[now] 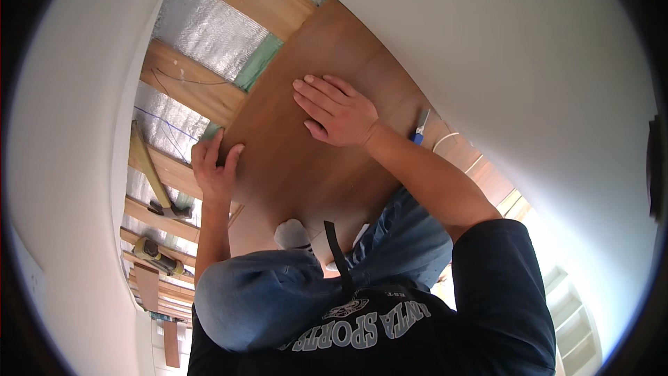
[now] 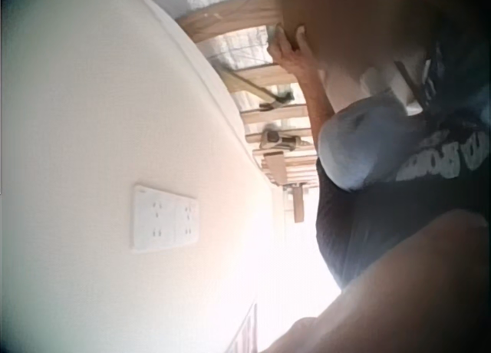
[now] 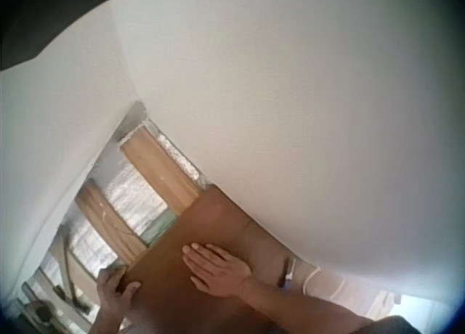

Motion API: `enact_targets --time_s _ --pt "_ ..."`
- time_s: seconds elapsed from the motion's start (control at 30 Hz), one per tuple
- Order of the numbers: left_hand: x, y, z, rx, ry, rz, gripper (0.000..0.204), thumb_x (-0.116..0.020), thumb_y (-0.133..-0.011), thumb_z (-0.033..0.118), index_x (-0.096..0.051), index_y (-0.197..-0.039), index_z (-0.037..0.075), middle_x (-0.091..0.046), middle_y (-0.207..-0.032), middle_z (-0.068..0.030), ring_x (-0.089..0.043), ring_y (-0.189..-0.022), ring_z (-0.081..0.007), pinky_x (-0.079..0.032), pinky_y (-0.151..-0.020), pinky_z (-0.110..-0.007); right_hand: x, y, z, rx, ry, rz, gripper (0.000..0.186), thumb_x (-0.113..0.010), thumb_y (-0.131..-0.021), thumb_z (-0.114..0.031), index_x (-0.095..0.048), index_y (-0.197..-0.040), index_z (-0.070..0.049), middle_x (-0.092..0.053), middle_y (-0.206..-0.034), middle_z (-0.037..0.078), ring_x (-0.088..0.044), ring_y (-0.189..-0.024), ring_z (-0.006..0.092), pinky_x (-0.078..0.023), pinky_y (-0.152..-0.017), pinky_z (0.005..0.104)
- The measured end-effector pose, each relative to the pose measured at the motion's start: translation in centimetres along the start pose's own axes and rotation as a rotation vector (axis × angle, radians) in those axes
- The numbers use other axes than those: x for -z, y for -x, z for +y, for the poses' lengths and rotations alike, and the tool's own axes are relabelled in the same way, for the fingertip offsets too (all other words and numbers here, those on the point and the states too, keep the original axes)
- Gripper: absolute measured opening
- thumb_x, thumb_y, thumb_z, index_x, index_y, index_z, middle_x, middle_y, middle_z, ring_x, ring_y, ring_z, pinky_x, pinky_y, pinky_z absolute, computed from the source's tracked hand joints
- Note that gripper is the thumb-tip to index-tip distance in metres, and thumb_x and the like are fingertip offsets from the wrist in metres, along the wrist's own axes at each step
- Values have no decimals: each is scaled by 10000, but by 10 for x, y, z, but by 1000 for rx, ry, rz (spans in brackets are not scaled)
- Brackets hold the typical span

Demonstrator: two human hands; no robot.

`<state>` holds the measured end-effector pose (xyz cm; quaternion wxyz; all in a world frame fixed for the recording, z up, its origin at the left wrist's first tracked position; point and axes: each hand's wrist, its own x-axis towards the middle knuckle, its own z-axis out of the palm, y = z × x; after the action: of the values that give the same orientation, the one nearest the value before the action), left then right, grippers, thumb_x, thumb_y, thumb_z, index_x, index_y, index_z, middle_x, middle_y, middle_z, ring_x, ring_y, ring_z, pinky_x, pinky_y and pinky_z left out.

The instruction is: The person marks a wood plank with a pencil, cuts it using a table saw, and then hammers the plank into place on a wooden frame using a nail gun and a hammer.

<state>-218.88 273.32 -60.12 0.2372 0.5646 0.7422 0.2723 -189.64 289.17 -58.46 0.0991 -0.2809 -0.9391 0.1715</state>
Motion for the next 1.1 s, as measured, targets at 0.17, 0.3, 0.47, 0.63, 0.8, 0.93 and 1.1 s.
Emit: enact_targets --time_s 0.17,0.3,0.47,0.63,0.8,0.93,1.1 --pt "-1 -2 5 0 -13 10 523 -908 -780 192 -725 -1246 40 -619 -1002 -110 -582 -934 -296 -506 -810 -401 -4 1 0 -8 3 52 467 -683 -876 -275 -678 -1306 -93 -582 -1491 57 -546 -1373 238 -434 -1147 423" --pt "-2 -1 0 -2 -41 10 511 -894 -801 230 -722 -1243 38 -629 -1018 -125 -581 -956 -312 -502 -832 -417 -5 -4 -2 -9 12 24 446 -664 -898 -298 -677 -1305 -115 -565 -1507 49 -542 -1370 230 -432 -1152 418" --pt "-9 4 7 37 -81 -19 496 -847 -849 316 -697 -1241 51 -622 -1089 -154 -583 -1007 -362 -506 -887 -468 -2 1 -2 -53 -11 -20 450 -663 -895 -282 -674 -1319 -130 -565 -1508 36 -535 -1376 232 -423 -1153 428" --pt "-9 6 12 16 -241 -46 503 -765 -909 331 -630 -1301 48 -598 -1106 -151 -573 -1036 -356 -486 -928 -455 -8 5 -6 -22 30 -24 462 -646 -904 -262 -659 -1346 -128 -560 -1512 43 -524 -1383 241 -410 -1161 433" --pt "-6 14 6 -40 -265 1 425 -676 -972 333 -620 -1285 52 -611 -1130 -142 -579 -1093 -349 -480 -960 -451 -18 3 -9 43 29 11 480 -634 -911 -257 -633 -1375 -135 -550 -1521 39 -517 -1392 249 -404 -1161 444" --pt "3 15 -7 -94 -190 -14 386 -661 -997 272 -611 -1317 62 -609 -1239 -141 -566 -1162 -363 -451 -1003 -467 -20 3 -14 48 85 37 486 -627 -919 -245 -605 -1396 -151 -548 -1521 41 -509 -1402 264 -409 -1150 463" --pt "42 74 0 -8 -461 36 462 -625 -1007 246 -544 -1443 119 -507 -1481 -133 -502 -1320 -350 -402 -1065 -534 7 33 -39 -95 174 46 490 -654 -941 -263 -591 -1397 -96 -519 -1530 119 -474 -1416 327 -407 -1148 482"
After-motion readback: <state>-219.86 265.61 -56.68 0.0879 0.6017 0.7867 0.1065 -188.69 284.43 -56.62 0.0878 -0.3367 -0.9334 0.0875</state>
